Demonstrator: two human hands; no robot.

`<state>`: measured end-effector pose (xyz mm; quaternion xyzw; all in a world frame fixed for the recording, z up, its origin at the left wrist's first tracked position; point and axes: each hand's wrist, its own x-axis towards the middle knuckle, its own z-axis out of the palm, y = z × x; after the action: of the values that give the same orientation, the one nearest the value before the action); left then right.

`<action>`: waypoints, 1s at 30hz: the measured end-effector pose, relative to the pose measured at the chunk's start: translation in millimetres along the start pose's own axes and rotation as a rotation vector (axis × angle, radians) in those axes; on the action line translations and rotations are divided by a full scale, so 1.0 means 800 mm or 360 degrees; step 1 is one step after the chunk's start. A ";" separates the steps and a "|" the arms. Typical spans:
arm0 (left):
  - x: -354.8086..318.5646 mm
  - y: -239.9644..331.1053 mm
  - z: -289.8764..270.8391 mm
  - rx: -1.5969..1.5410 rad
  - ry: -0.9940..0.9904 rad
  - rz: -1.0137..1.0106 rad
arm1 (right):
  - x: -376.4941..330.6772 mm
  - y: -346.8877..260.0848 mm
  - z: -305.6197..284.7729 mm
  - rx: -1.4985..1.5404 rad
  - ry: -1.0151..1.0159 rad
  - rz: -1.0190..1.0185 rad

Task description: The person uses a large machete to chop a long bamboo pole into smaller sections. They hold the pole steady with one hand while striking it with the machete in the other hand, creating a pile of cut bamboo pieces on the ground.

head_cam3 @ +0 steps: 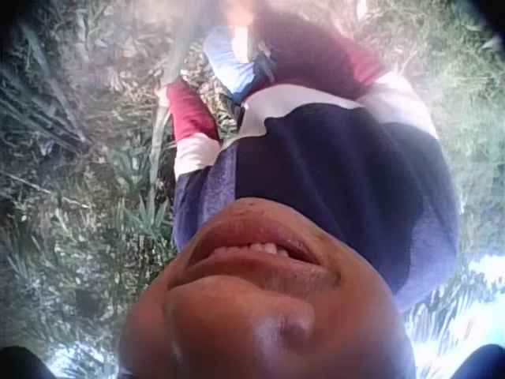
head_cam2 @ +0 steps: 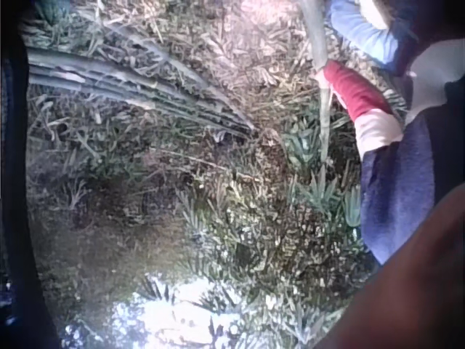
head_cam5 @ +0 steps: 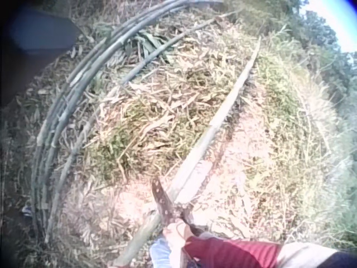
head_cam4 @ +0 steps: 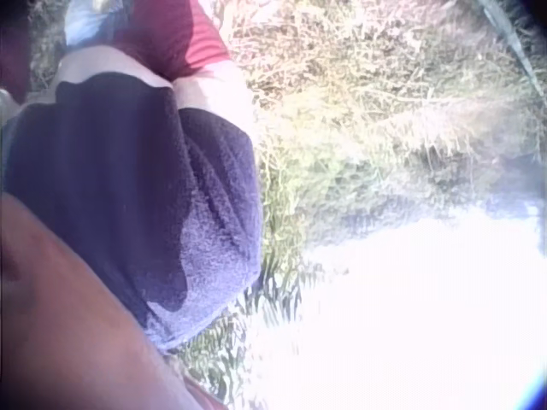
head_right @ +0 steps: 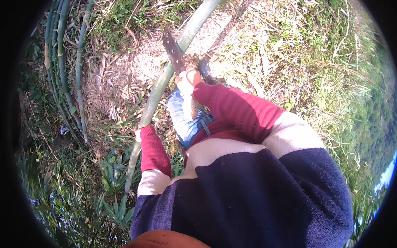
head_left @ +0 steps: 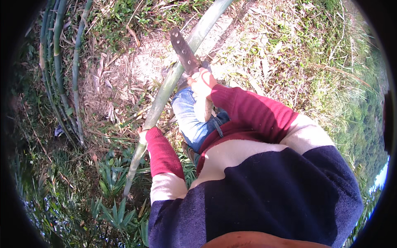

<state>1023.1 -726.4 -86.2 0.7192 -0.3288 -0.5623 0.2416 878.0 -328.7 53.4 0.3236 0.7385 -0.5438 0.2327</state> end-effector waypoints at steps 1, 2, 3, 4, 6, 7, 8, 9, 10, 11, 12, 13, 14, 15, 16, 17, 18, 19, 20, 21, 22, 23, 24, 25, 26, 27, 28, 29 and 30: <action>-0.001 -0.002 0.000 0.0008 0.0009 -0.0008 | -0.012 0.006 -0.008 -0.0157 -0.0075 -0.0198; 0.005 -0.008 -0.002 0.0012 0.0012 -0.0008 | -0.024 0.014 -0.013 -0.0306 -0.0135 -0.0407; 0.001 -0.012 0.001 0.0025 0.0009 -0.0020 | -0.010 -0.014 -0.058 -0.0004 -0.0326 -0.0070; -0.001 -0.010 0.003 0.0025 0.0012 -0.0010 | 0.011 -0.029 -0.090 0.0312 -0.0543 0.0254; 0.002 -0.007 0.004 0.0039 0.0005 0.0012 | 0.071 -0.032 -0.113 0.0608 -0.0222 0.0152; -0.004 -0.009 0.011 0.0065 -0.0002 0.0019 | 0.085 -0.033 -0.109 0.0625 0.0062 0.0085; 0.005 -0.004 0.001 0.0062 0.0015 0.0043 | 0.094 -0.039 -0.086 0.0628 0.0301 0.0000; 0.009 -0.002 -0.004 0.0069 0.0015 0.0051 | 0.058 -0.034 -0.055 0.0837 0.0086 0.0156; 0.014 0.000 -0.010 0.0074 0.0021 0.0066 | 0.007 -0.023 -0.032 0.0600 -0.0511 0.0457; 0.005 -0.003 -0.001 0.0091 0.0019 0.0068 | -0.020 -0.013 -0.033 0.0374 -0.0428 -0.0094; 0.004 -0.004 -0.001 0.0086 0.0032 0.0068 | -0.048 -0.005 -0.030 0.0107 -0.0257 -0.0630; 0.002 -0.004 -0.004 0.0080 0.0047 0.0062 | -0.016 -0.013 -0.056 0.0325 -0.0537 -0.0178; 0.003 -0.004 -0.002 0.0108 0.0034 0.0073 | 0.008 -0.021 -0.077 0.0559 -0.0790 0.0295; 0.002 -0.004 -0.006 0.0107 0.0047 0.0078 | 0.023 -0.046 -0.088 0.0514 -0.0407 0.0482; 0.000 -0.005 0.000 0.0115 0.0041 0.0084 | 0.048 -0.047 -0.100 0.0724 -0.0241 0.0305; -0.002 -0.003 0.006 0.0134 0.0035 0.0088 | 0.086 -0.041 -0.095 0.0811 -0.0008 0.0171; -0.006 -0.006 0.011 0.0137 0.0030 0.0086 | 0.097 -0.018 -0.077 0.0971 0.0163 0.0153; -0.002 -0.001 0.005 0.0149 0.0049 0.0111 | 0.080 -0.036 -0.051 0.1113 0.0303 0.0125; 0.000 0.000 -0.002 0.0145 0.0069 0.0123 | 0.022 -0.028 -0.039 0.0786 -0.0332 0.0275; 0.000 -0.004 -0.003 0.0152 0.0077 0.0121 | -0.019 -0.016 -0.017 0.0582 -0.0593 0.0462; 0.001 -0.003 -0.003 0.0148 0.0080 0.0130 | -0.032 -0.015 -0.018 0.0509 -0.0618 0.0332; 0.001 -0.004 -0.007 0.0143 0.0092 0.0130 | -0.018 -0.015 -0.032 0.0422 -0.0649 0.0327; 0.001 -0.007 -0.012 0.0140 0.0098 0.0123 | 0.005 -0.017 -0.054 0.0333 -0.0681 0.0322; -0.001 -0.008 -0.010 0.0154 0.0090 0.0127 | 0.019 -0.036 -0.079 0.0424 -0.0580 0.0376; -0.003 -0.006 -0.010 0.0170 0.0079 0.0139 | 0.047 -0.038 -0.090 0.0748 -0.0316 0.0423; -0.006 -0.007 -0.010 0.0172 0.0071 0.0142 | 0.080 -0.029 -0.092 0.1075 0.0015 0.0370; -0.005 -0.002 -0.009 0.0186 0.0084 0.0158 | 0.066 -0.030 -0.076 0.0935 -0.0009 0.0314; -0.005 -0.001 -0.010 0.0186 0.0097 0.0166 | 0.040 -0.026 -0.054 0.0796 -0.0030 0.0256; -0.008 -0.005 -0.009 0.0187 0.0110 0.0169 | 0.020 -0.026 -0.034 0.0659 -0.0051 0.0197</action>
<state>1030.2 -719.2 -83.4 0.7326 -0.3904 -0.5033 0.2398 852.1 -303.1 64.0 0.4006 0.5859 -0.6737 0.2059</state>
